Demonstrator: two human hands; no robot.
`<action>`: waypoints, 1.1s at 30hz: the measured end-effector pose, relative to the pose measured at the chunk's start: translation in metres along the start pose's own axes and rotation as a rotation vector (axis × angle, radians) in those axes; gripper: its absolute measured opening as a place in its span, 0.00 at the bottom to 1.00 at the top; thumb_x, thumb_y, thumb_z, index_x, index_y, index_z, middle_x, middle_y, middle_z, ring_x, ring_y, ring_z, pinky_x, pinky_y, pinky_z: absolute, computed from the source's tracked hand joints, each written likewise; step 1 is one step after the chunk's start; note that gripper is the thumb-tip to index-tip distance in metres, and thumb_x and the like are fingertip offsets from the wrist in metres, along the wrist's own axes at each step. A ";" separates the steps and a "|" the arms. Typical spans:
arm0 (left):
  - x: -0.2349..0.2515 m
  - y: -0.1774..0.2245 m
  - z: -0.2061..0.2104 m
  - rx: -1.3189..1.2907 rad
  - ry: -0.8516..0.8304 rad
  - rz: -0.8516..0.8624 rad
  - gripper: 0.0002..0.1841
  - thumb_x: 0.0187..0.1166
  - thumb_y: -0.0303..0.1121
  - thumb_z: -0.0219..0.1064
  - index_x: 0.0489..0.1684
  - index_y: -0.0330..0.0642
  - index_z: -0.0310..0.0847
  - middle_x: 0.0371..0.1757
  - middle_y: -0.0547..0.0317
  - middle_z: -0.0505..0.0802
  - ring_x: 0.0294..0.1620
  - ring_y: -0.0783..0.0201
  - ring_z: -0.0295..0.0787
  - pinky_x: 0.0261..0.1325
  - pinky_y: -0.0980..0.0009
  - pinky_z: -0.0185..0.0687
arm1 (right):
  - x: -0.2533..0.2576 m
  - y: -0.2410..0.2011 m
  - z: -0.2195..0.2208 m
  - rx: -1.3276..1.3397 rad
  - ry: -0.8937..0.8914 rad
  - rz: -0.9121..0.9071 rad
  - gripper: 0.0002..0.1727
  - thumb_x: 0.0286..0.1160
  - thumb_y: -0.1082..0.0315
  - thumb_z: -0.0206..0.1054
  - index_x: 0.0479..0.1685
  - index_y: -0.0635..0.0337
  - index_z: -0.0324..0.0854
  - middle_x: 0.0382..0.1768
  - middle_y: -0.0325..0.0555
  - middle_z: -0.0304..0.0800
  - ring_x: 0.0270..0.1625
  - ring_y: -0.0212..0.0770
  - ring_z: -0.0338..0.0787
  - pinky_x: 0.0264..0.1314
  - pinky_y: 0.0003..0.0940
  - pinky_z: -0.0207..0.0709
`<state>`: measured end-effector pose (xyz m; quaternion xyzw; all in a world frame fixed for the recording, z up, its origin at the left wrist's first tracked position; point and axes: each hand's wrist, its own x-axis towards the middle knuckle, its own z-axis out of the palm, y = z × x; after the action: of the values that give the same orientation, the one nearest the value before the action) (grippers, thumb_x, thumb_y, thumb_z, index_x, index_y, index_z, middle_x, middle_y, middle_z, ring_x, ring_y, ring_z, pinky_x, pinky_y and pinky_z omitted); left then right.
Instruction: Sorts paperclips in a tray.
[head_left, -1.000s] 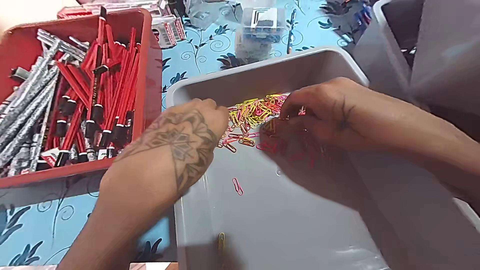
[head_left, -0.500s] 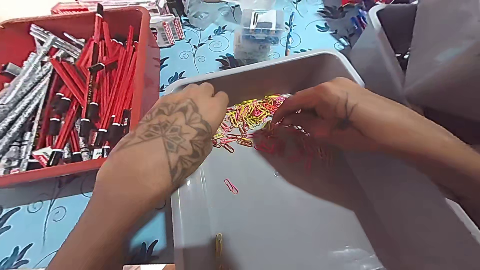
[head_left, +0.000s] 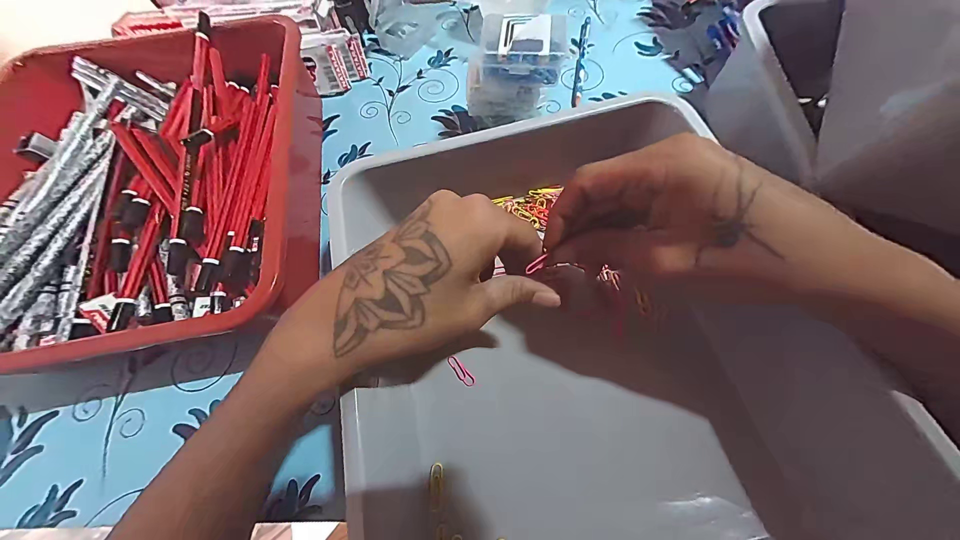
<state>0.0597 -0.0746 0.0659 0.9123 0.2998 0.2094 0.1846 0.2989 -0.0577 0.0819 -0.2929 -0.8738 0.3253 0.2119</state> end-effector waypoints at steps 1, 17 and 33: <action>0.000 0.002 0.002 0.015 0.017 -0.015 0.11 0.80 0.41 0.67 0.31 0.47 0.89 0.25 0.73 0.87 0.25 0.82 0.78 0.29 0.83 0.68 | 0.000 -0.001 0.000 0.013 0.001 0.013 0.02 0.75 0.71 0.72 0.41 0.55 0.87 0.33 0.29 0.92 0.35 0.17 0.89 0.39 0.11 0.82; -0.037 -0.006 -0.023 0.240 -0.344 -0.179 0.16 0.66 0.57 0.75 0.39 0.59 0.86 0.27 0.75 0.85 0.27 0.73 0.83 0.30 0.69 0.78 | -0.006 0.005 -0.001 -0.324 -0.024 0.194 0.05 0.79 0.64 0.66 0.46 0.46 0.87 0.28 0.29 0.86 0.27 0.25 0.82 0.26 0.27 0.75; -0.025 -0.026 -0.025 0.477 -0.227 -0.140 0.07 0.73 0.36 0.69 0.39 0.43 0.84 0.33 0.58 0.85 0.33 0.61 0.84 0.34 0.64 0.79 | 0.001 0.008 0.002 -0.369 -0.136 -0.023 0.06 0.79 0.62 0.65 0.45 0.47 0.87 0.27 0.26 0.84 0.26 0.21 0.80 0.25 0.20 0.72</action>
<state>0.0172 -0.0658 0.0681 0.9247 0.3803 0.0158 0.0110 0.3002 -0.0529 0.0752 -0.2939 -0.9342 0.1763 0.0988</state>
